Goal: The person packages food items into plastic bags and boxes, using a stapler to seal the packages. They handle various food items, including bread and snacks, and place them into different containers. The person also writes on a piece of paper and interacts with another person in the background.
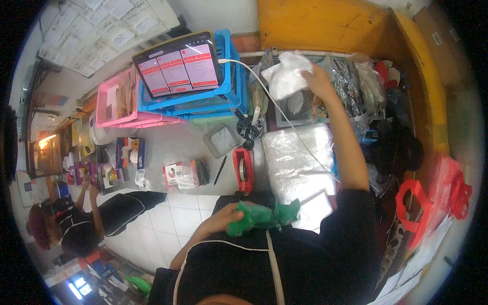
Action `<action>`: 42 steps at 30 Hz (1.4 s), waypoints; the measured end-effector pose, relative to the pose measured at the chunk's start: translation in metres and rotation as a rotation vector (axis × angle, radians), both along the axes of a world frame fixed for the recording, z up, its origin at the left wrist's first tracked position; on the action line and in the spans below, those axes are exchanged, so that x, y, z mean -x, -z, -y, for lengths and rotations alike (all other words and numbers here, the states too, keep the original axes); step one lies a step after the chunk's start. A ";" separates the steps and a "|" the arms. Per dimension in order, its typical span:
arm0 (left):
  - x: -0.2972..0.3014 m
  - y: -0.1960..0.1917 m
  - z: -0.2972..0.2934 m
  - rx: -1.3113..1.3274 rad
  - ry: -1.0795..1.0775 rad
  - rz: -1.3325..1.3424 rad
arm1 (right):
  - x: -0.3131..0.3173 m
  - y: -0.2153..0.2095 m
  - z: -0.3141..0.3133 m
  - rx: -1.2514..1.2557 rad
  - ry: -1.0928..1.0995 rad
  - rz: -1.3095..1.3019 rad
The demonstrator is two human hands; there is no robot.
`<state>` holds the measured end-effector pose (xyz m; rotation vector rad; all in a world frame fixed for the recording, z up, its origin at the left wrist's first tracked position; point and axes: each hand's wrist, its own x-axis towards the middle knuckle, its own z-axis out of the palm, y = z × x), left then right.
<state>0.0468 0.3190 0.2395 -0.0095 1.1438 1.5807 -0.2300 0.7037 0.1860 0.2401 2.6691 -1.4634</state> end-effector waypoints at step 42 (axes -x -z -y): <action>-0.074 0.019 0.081 0.383 -0.440 -0.112 | 0.008 0.035 0.026 -0.797 0.177 -0.335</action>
